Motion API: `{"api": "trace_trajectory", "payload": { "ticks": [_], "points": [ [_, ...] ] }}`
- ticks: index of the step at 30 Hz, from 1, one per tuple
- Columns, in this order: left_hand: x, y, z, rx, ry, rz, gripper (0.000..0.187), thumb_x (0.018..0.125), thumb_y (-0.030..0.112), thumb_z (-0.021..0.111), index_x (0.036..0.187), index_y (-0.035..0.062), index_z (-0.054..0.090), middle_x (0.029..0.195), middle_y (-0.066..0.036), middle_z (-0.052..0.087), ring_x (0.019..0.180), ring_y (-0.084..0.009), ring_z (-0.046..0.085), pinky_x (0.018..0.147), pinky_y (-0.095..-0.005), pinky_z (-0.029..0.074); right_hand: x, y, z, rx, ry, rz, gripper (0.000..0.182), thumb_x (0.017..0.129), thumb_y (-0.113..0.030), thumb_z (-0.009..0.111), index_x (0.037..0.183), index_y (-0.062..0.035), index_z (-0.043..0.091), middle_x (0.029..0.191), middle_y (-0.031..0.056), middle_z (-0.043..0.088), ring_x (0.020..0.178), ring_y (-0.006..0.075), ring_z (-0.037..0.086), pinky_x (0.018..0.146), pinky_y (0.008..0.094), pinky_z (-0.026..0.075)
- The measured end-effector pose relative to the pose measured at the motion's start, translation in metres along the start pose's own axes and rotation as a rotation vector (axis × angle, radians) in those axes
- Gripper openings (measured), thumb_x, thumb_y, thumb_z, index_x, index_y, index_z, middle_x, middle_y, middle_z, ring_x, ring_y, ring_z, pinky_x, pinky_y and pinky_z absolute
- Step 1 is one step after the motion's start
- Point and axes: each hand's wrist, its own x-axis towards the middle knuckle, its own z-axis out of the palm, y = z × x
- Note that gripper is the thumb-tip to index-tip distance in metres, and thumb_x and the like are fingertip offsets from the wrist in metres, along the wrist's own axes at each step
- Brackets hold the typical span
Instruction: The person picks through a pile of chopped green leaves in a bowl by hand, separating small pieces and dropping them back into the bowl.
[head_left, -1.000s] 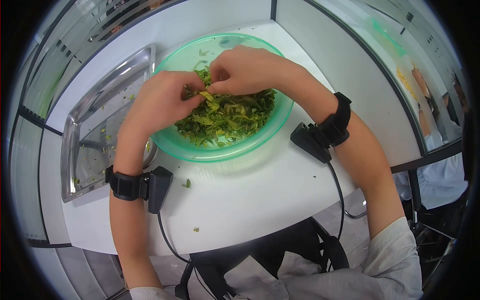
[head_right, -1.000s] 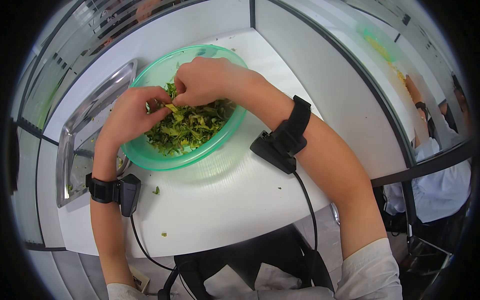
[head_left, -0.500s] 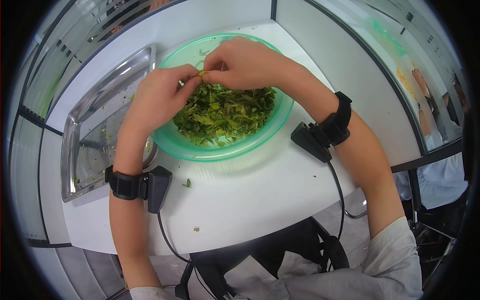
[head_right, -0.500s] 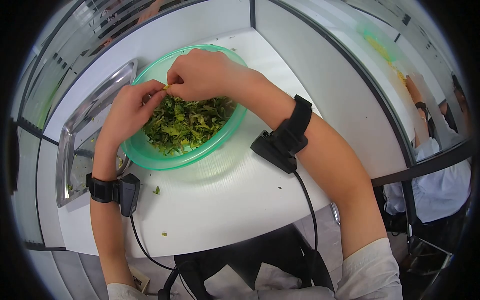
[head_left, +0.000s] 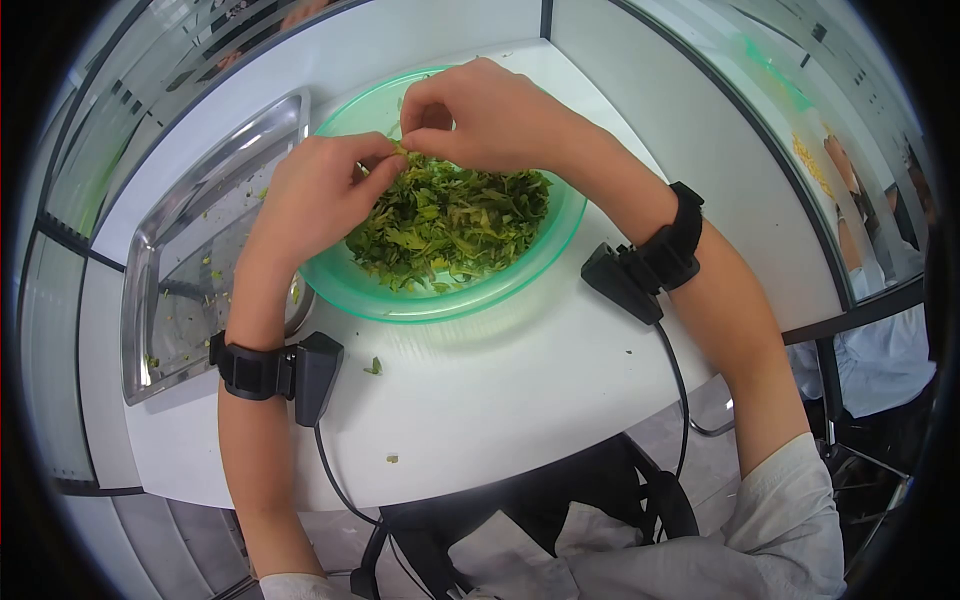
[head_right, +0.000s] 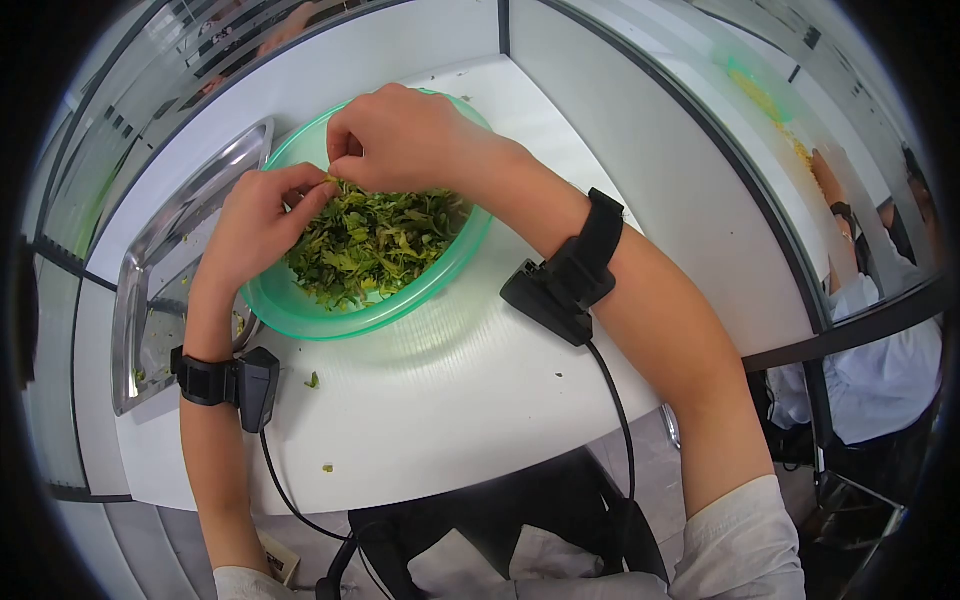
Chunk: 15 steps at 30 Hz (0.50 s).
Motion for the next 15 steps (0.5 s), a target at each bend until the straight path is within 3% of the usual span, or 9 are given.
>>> {"api": "trace_trajectory", "payload": {
  "ticks": [11,13,15],
  "points": [
    [0.0007,-0.001,0.0002,-0.003,0.002,0.057,0.018,0.094,0.016,0.065,0.1,0.0002,0.071,0.074,-0.016,0.067,0.061,-0.0256,0.063,0.063,-0.035,0.05,-0.0008,-0.0042,-0.002,-0.055,-0.003,0.059,0.016,0.088,-0.026,0.068,0.093,-0.0114,0.071,0.085,0.0031,0.074,0.082,0.0194,0.072,0.074,0.0331,0.055],
    [0.0012,-0.0004,-0.0001,0.001,0.009,0.04,0.018,0.092,0.022,0.066,0.098,0.0077,0.076,0.072,-0.015,0.067,0.064,-0.0311,0.065,0.061,-0.0394,0.049,-0.0009,-0.0054,-0.0029,-0.054,-0.013,0.069,0.015,0.088,-0.026,0.067,0.093,-0.0119,0.072,0.085,0.0027,0.074,0.083,0.0195,0.072,0.074,0.0333,0.056],
    [0.0007,0.0012,-0.0016,0.006,-0.001,0.047,0.018,0.092,0.018,0.066,0.099,0.004,0.074,0.073,-0.015,0.067,0.061,-0.0271,0.063,0.061,-0.0369,0.049,-0.0012,-0.0048,-0.0023,-0.049,-0.004,0.065,0.015,0.088,-0.026,0.067,0.092,-0.0119,0.071,0.085,0.0025,0.074,0.083,0.0196,0.072,0.074,0.0333,0.056]
  ]
}}
